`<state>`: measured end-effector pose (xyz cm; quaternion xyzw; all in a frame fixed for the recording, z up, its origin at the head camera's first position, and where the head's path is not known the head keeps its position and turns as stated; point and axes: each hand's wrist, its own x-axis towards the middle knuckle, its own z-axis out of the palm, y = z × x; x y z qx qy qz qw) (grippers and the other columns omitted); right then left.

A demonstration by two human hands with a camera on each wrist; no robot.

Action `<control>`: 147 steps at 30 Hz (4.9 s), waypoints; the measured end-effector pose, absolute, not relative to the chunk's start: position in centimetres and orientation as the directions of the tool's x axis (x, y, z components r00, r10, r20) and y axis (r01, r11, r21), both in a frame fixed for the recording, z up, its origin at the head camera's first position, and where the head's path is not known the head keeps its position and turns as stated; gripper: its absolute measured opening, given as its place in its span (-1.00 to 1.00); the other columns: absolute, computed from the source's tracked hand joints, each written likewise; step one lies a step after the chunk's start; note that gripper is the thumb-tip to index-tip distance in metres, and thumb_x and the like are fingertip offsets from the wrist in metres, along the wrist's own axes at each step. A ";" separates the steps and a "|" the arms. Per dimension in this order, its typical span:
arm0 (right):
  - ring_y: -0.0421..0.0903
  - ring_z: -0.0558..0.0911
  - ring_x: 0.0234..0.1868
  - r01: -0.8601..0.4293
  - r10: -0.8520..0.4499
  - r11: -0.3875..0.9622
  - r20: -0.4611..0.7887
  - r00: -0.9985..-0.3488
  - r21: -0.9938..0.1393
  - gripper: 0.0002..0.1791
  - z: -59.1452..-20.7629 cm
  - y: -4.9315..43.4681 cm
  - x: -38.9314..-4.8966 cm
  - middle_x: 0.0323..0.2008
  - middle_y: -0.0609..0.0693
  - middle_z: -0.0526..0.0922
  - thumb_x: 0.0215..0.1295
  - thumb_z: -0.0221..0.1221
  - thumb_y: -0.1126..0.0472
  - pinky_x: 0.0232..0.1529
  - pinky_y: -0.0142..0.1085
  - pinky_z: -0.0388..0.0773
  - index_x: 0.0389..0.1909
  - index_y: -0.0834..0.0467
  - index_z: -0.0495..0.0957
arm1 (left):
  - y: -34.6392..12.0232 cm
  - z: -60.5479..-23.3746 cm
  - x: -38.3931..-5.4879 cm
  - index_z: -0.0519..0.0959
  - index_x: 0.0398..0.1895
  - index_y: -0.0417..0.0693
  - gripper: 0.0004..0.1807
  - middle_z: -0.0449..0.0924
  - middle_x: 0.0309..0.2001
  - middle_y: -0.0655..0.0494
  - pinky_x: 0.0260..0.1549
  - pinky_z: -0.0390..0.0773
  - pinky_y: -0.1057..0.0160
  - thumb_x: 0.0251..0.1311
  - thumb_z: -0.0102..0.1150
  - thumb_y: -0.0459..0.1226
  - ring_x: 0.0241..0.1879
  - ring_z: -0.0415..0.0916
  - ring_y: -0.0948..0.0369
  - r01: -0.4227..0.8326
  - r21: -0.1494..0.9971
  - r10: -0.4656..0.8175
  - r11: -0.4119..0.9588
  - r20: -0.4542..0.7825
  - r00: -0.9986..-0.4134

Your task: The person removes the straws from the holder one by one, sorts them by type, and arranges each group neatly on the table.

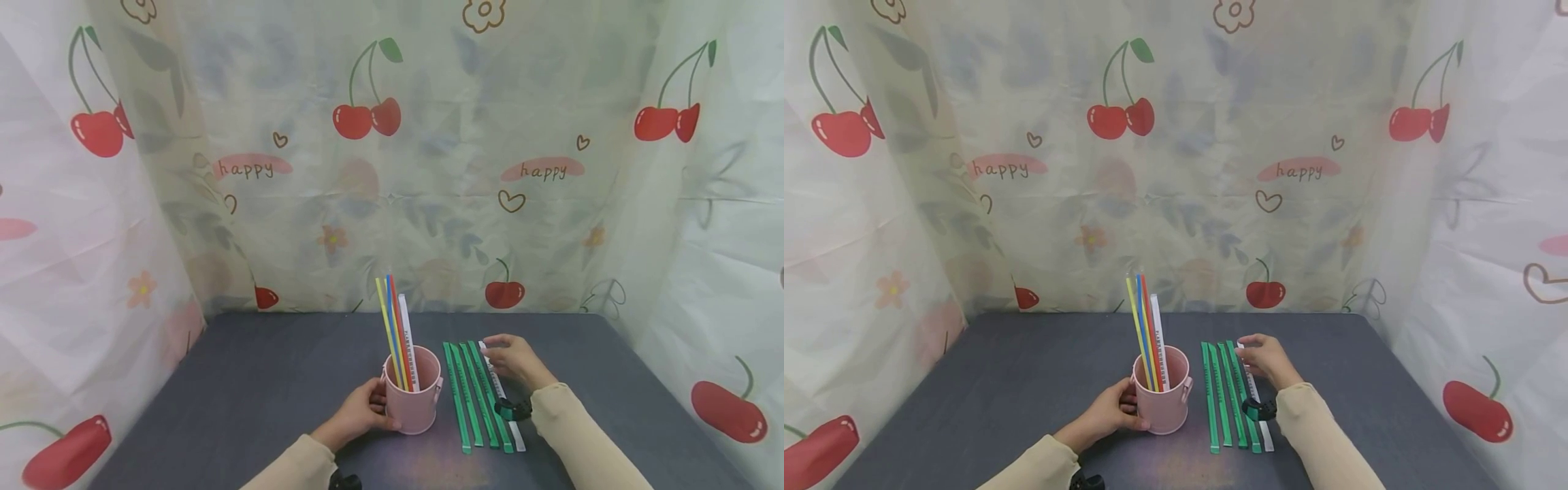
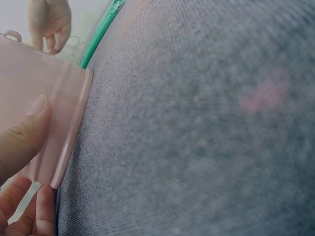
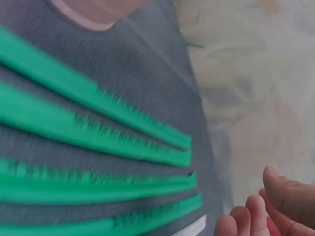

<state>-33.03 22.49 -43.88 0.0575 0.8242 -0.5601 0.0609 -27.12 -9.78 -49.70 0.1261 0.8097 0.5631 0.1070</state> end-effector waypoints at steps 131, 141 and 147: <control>-0.11 0.63 -0.24 -0.234 -0.153 0.355 0.191 -0.970 -0.905 -0.84 -41.8 10.3 -31.1 -0.29 0.03 0.68 0.26 0.25 0.26 -0.11 -0.11 0.58 -0.18 0.24 0.63 | -9.6 -49.6 -26.9 0.40 0.16 -0.24 -0.23 0.56 -0.07 -0.03 -0.02 0.59 0.05 -0.21 0.56 -0.37 -0.06 0.53 0.10 0.074 0.934 0.318 0.350 -0.044 -0.947; -0.10 0.64 -0.23 -0.240 -0.136 0.343 0.204 -0.969 -0.908 -0.83 -42.1 10.7 -31.3 -0.29 0.03 0.68 0.25 0.25 0.27 -0.12 -0.16 0.58 -0.17 0.26 0.62 | -9.7 -49.4 -27.0 0.41 0.15 -0.24 -0.24 0.56 -0.07 -0.02 -0.02 0.59 0.06 -0.22 0.56 -0.37 -0.06 0.52 0.12 0.082 0.934 0.318 0.349 -0.035 -0.947; -0.04 0.65 -0.18 -0.229 -0.110 0.315 0.204 -0.973 -0.921 -0.80 -42.0 10.9 -31.3 -0.26 0.08 0.67 0.25 0.25 0.28 -0.12 -0.19 0.60 -0.14 0.29 0.61 | -9.7 -49.4 -26.9 0.41 0.14 -0.25 -0.25 0.57 -0.07 -0.03 -0.02 0.58 0.06 -0.22 0.55 -0.39 -0.07 0.52 0.12 0.091 0.934 0.320 0.346 -0.026 -0.947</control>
